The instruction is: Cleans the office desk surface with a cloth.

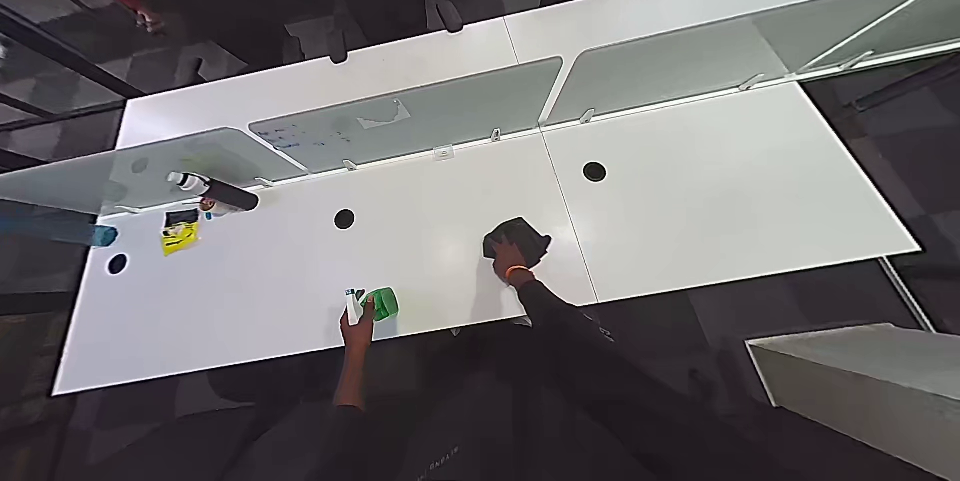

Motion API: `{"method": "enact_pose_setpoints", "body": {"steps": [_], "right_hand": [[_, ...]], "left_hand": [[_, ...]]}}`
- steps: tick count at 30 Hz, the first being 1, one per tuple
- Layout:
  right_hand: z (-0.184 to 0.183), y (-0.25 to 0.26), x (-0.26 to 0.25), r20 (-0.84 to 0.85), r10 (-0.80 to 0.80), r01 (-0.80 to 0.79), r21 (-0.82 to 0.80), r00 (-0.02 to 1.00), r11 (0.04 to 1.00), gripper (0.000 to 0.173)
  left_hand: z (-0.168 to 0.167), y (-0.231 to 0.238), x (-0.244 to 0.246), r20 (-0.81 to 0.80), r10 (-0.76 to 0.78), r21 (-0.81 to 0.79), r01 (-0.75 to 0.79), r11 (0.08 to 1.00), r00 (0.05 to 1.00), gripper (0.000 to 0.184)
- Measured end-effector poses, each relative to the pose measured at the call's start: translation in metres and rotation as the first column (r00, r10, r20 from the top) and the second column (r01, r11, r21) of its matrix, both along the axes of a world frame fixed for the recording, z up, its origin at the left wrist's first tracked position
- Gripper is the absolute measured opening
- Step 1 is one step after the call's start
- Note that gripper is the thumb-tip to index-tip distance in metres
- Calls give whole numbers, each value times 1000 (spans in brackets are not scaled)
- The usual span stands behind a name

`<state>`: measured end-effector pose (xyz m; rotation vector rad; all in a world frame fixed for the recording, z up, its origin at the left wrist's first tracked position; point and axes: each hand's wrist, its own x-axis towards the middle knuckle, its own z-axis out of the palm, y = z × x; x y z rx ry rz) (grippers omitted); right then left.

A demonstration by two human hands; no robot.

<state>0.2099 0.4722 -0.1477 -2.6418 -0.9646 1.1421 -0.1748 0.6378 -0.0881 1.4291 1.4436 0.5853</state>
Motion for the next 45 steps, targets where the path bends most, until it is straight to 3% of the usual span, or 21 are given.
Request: {"method": "enact_pose_setpoints", "body": {"steps": [4,8,12,14,17,20,25,29,33,36,42,45], "right_hand": [[-7,16,-53,-42,265,-264,28,963,964,78],[1,6,-81,-97,553,-551,44,828,833,76],[9,-22,-90,-126,747,-750,22,653,661,62],[15,-40,-85,-140,774,-782,6,617,624,54],[19,-79,-65,-138,736,-748,-65,663,661,45],[15,-129,-27,-97,617,-624,-115,781,773,44],[12,-203,44,3,336,-331,-175,942,927,44],[9,-226,90,1,293,-291,-123,956,949,48],[10,-229,113,-45,317,-320,-71,947,945,54],[7,-232,119,-78,309,-316,-103,948,943,67],[-3,-227,132,-110,309,-319,-87,945,944,60],[-2,-220,140,-122,321,-333,-93,939,938,65]], "left_hand": [[2,7,3,-27,-43,6,43,999,999,57],[-8,3,4,-73,-45,-22,43,999,996,77],[-10,-3,3,-288,-120,-172,72,982,950,79],[-18,-9,-2,-332,-159,-283,62,957,930,88],[-38,-25,-14,-432,-162,-465,-65,883,887,104],[-50,-45,-20,-502,-292,-497,5,868,814,84],[-59,-63,-7,-617,-524,-571,125,811,587,60],[-50,-86,31,-666,-567,-592,119,797,484,59],[-33,-113,90,-682,-622,-586,221,780,386,60],[-24,-128,141,-639,-685,-607,319,728,350,51],[-30,-144,223,-456,-822,-489,675,553,342,54],[-32,-157,256,-413,-860,-470,739,482,299,54]]}}
